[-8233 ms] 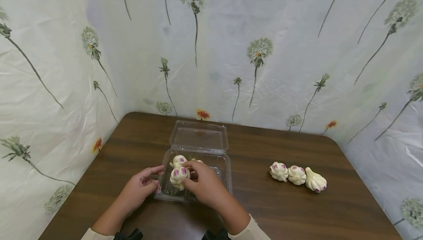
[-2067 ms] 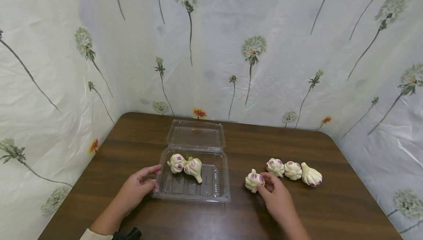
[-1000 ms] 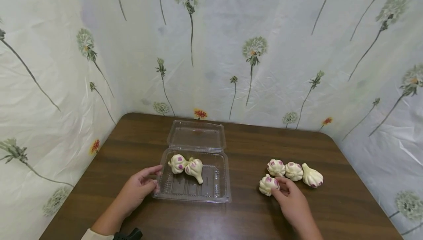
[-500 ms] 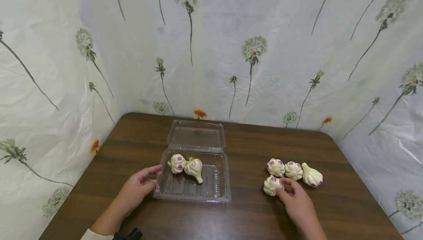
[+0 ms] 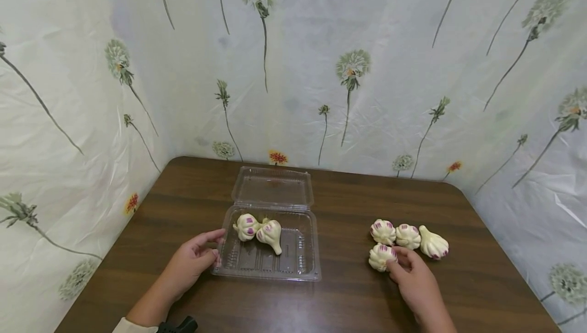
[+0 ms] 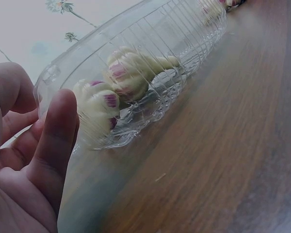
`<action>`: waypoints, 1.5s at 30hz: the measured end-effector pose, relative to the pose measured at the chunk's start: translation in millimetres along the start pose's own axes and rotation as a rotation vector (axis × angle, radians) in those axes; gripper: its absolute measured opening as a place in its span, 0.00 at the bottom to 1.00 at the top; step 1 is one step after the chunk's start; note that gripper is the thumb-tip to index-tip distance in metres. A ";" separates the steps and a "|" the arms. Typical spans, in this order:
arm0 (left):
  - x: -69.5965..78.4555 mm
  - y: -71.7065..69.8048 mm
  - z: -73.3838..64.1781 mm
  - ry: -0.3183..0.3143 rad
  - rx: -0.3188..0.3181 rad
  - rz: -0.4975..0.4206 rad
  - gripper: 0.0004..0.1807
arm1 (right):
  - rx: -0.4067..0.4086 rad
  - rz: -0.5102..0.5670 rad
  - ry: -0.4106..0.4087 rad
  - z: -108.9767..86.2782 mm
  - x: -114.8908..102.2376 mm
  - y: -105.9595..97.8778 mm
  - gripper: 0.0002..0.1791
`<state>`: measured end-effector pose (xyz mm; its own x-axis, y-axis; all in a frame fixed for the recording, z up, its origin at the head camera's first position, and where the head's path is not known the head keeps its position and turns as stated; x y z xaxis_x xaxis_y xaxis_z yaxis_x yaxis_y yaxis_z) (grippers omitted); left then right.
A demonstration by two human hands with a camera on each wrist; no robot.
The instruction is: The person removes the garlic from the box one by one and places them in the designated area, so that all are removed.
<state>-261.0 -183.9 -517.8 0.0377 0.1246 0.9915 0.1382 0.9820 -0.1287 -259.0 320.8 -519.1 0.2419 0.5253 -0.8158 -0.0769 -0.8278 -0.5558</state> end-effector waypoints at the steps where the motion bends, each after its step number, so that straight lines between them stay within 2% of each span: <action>1: 0.1 -0.1 -0.1 0.002 0.000 0.000 0.27 | 0.002 0.006 0.001 0.3 -0.1 0.0 0.32; 15: -1.8 -0.5 0.2 -0.018 0.009 0.012 0.26 | 0.026 0.048 0.036 1.3 1.9 -0.1 0.32; 24: -1.7 0.1 0.9 -0.003 -0.004 0.007 0.26 | 0.125 -0.034 0.021 -0.2 -0.2 -10.3 0.33; 34: -3.4 0.2 1.4 -0.012 -0.002 0.015 0.26 | 0.154 -0.052 -0.002 -2.7 -4.9 -14.7 0.33; 41: -1.8 0.4 0.7 -0.004 -0.006 0.006 0.27 | 0.203 -0.070 0.000 -5.7 -8.2 -18.3 0.30; 45: -1.4 0.1 0.9 -0.009 -0.006 -0.001 0.27 | 0.250 -0.083 -0.030 -7.4 -11.9 -22.1 0.28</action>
<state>-261.9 -183.8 -519.1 0.0283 0.1247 0.9918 0.1440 0.9813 -0.1275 -253.0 331.4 -496.0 0.2293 0.5977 -0.7683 -0.2951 -0.7094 -0.6400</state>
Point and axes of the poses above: each hand's wrist, its own z-axis towards the middle knuckle, its own y-axis out of the palm, x = y × z, the point moved 9 cm from there along z, towards the middle knuckle, and after that the axes turned 2 degrees about x, right-handed, at the moved point
